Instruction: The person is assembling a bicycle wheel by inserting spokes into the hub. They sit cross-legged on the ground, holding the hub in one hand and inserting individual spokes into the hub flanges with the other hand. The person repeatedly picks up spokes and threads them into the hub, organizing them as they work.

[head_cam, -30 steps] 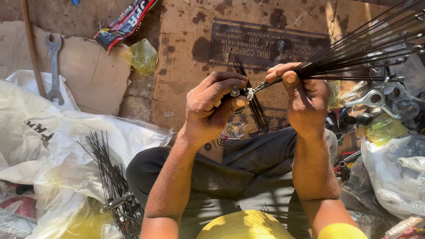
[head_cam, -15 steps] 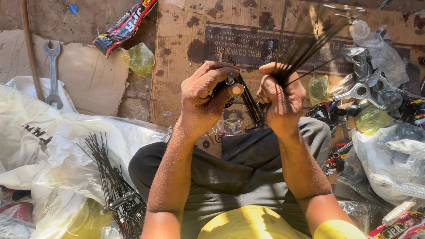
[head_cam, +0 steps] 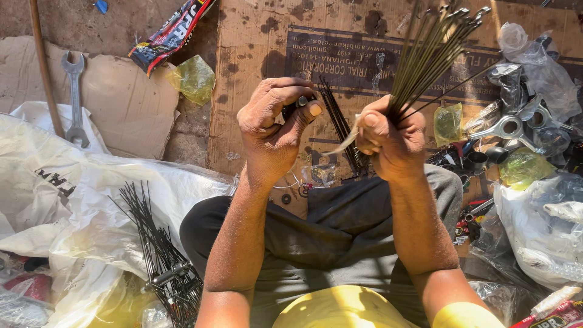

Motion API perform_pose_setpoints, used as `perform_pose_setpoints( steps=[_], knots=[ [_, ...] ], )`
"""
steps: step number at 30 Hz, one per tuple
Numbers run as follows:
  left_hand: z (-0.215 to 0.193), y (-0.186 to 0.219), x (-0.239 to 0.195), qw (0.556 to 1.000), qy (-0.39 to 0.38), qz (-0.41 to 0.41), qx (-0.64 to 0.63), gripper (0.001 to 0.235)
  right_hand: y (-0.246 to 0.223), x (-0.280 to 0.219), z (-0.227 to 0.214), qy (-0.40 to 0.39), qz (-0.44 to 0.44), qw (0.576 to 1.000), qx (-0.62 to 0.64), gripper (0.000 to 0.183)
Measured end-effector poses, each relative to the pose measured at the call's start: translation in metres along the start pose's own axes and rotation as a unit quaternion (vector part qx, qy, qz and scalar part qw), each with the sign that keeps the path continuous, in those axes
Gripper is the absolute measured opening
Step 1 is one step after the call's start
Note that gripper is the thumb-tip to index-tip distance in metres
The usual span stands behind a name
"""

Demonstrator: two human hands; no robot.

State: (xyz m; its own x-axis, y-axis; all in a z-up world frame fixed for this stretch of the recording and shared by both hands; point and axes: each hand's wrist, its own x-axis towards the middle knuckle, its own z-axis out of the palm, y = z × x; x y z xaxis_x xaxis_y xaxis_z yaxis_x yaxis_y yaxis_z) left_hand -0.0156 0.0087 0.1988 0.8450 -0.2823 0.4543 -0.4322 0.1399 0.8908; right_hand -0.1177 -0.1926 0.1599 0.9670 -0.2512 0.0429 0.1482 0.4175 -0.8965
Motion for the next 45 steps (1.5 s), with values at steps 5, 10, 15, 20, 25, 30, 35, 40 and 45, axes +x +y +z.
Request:
perform_pose_setpoints(
  steps=[5,10,15,20,25,30,35,40,45],
  knots=[
    [-0.008,-0.004,0.004,0.993,0.005,0.036,0.116,0.022,-0.014,0.023,-0.009,0.090,-0.132,0.907,-0.389,0.028],
    [-0.010,-0.015,0.000,0.997,0.018,0.004,0.073,0.020,-0.016,0.039,-0.027,0.156,-0.040,0.909,-0.385,0.017],
    [-0.004,-0.023,-0.005,0.999,0.002,-0.032,-0.007,0.016,-0.028,0.027,-0.007,0.087,-0.119,0.987,-0.060,0.012],
    [-0.002,-0.020,-0.005,1.000,-0.004,-0.026,0.005,0.017,0.007,0.017,0.017,0.038,-0.119,0.968,-0.217,0.011],
    [-0.001,-0.022,-0.005,1.000,-0.005,-0.023,-0.006,0.018,0.022,0.012,0.023,0.034,-0.199,0.942,-0.270,0.015],
    [0.003,-0.021,-0.007,1.000,-0.010,-0.013,-0.012,0.020,0.030,0.013,0.031,0.005,-0.258,0.896,-0.361,0.014],
    [0.006,-0.021,-0.009,0.999,-0.020,-0.030,-0.007,0.018,0.038,0.015,0.033,0.027,-0.249,0.889,-0.384,0.011],
    [0.009,-0.022,-0.009,0.999,-0.018,-0.027,-0.014,0.018,0.046,0.014,0.028,0.054,-0.247,0.881,-0.400,0.014],
    [0.007,-0.024,-0.010,0.999,-0.013,-0.019,-0.022,0.019,0.046,0.017,0.028,0.022,-0.239,0.859,-0.451,0.012]
  ],
)
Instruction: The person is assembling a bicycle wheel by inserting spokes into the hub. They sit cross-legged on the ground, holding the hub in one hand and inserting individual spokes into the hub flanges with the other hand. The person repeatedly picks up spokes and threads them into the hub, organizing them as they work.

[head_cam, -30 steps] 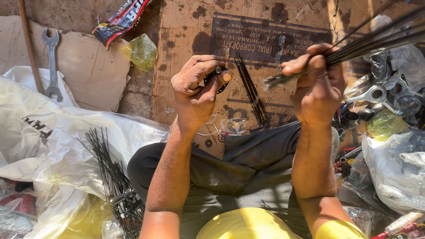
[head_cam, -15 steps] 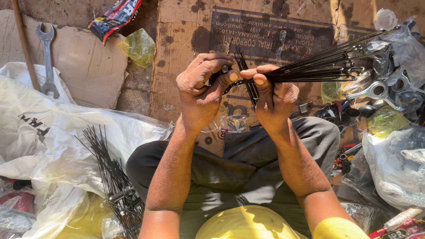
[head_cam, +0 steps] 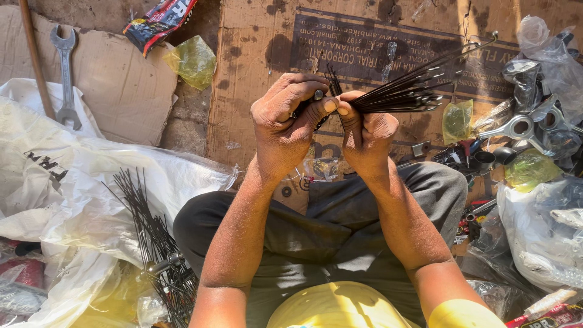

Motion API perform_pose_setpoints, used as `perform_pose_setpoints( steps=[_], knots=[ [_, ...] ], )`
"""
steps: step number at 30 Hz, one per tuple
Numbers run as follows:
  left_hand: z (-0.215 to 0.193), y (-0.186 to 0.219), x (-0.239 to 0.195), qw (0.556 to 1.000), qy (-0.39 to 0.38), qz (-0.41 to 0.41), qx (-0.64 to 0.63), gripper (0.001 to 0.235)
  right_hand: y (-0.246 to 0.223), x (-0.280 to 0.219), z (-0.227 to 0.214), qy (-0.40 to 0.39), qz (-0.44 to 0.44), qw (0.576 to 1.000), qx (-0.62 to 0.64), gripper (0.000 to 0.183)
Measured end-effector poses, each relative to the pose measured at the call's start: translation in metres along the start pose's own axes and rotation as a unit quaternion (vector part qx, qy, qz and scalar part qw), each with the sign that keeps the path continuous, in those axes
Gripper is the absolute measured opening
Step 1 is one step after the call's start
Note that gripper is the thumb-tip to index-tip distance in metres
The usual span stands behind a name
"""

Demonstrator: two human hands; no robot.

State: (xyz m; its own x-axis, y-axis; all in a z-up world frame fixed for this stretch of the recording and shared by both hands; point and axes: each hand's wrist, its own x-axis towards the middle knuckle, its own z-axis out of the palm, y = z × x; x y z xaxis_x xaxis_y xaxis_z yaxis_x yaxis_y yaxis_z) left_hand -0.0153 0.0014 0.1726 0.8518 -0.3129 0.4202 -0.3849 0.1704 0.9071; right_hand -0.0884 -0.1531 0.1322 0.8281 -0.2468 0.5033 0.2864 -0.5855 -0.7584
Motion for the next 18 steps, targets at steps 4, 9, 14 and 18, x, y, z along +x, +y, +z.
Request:
perform_pose_setpoints(
  steps=[4,9,14,18],
  knots=[
    [-0.002,-0.005,-0.003,1.000,0.000,-0.016,0.017,0.015,-0.005,0.009,-0.018,-0.125,0.000,0.985,-0.116,0.013],
    [-0.004,-0.011,-0.002,0.996,0.054,-0.036,-0.063,0.014,-0.006,0.018,-0.046,-0.199,0.086,0.975,0.038,0.011],
    [-0.012,-0.008,0.001,0.997,0.074,-0.011,-0.022,0.007,-0.003,0.017,-0.027,-0.077,0.078,0.994,0.000,0.006],
    [-0.013,-0.004,0.002,0.997,0.063,-0.004,-0.033,0.015,-0.008,0.012,-0.009,-0.005,0.022,0.998,0.065,0.010]
  ],
)
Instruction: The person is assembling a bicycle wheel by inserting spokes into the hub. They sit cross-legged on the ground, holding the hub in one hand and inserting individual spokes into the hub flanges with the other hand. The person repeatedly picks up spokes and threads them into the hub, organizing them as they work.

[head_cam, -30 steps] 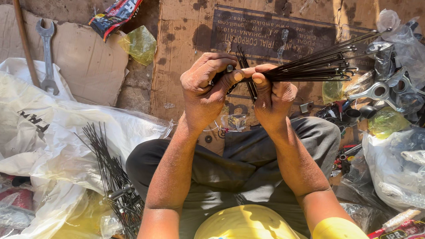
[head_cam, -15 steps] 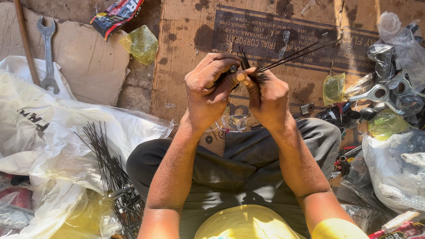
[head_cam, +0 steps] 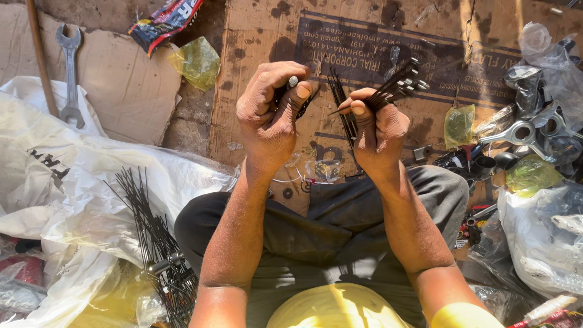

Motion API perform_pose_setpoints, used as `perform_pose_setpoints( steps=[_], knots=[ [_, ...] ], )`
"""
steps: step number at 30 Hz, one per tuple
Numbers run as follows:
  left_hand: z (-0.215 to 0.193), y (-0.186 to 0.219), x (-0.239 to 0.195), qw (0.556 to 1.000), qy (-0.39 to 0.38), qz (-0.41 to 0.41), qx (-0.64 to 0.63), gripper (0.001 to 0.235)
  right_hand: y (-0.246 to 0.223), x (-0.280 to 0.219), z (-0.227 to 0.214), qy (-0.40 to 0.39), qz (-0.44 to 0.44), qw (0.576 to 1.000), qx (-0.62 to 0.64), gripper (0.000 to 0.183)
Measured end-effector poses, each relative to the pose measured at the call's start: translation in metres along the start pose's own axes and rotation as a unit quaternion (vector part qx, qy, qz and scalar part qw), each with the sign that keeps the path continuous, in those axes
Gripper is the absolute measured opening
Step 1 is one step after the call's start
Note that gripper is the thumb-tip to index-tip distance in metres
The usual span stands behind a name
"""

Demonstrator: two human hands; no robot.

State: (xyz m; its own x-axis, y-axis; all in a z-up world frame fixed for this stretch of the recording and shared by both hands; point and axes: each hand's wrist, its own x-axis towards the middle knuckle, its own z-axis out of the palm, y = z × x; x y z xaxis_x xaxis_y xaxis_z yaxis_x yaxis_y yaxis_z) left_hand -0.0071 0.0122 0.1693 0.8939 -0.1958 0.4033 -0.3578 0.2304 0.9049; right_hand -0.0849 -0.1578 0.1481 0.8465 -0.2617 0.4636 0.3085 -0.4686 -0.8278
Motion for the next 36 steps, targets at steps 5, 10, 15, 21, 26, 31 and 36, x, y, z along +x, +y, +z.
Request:
perform_pose_setpoints(
  steps=[5,10,15,21,26,31,36],
  knots=[
    [-0.001,-0.001,0.000,0.999,-0.045,-0.002,-0.028,0.014,-0.002,-0.002,0.005,-0.034,-0.083,0.995,-0.038,0.007],
    [0.003,-0.004,-0.002,0.998,-0.063,0.028,-0.002,0.016,0.007,-0.002,0.010,-0.055,-0.103,0.992,-0.040,0.013],
    [0.005,-0.004,-0.002,0.997,-0.075,0.014,-0.031,0.014,0.006,-0.002,0.004,-0.066,-0.070,0.994,-0.049,0.012],
    [0.002,-0.004,-0.001,0.996,-0.069,0.048,0.016,0.014,0.003,-0.001,0.000,-0.115,-0.073,0.983,-0.120,0.023],
    [0.004,-0.003,-0.002,0.998,-0.060,0.027,-0.003,0.014,0.005,-0.002,0.000,-0.119,-0.091,0.981,-0.126,0.032],
    [0.004,-0.004,-0.001,0.998,-0.063,0.029,-0.002,0.014,0.007,0.000,0.003,-0.106,-0.103,0.979,-0.144,0.032],
    [0.004,-0.003,-0.002,0.998,-0.053,0.028,0.021,0.014,0.017,-0.006,0.004,-0.112,-0.106,0.975,-0.157,0.031]
  ],
)
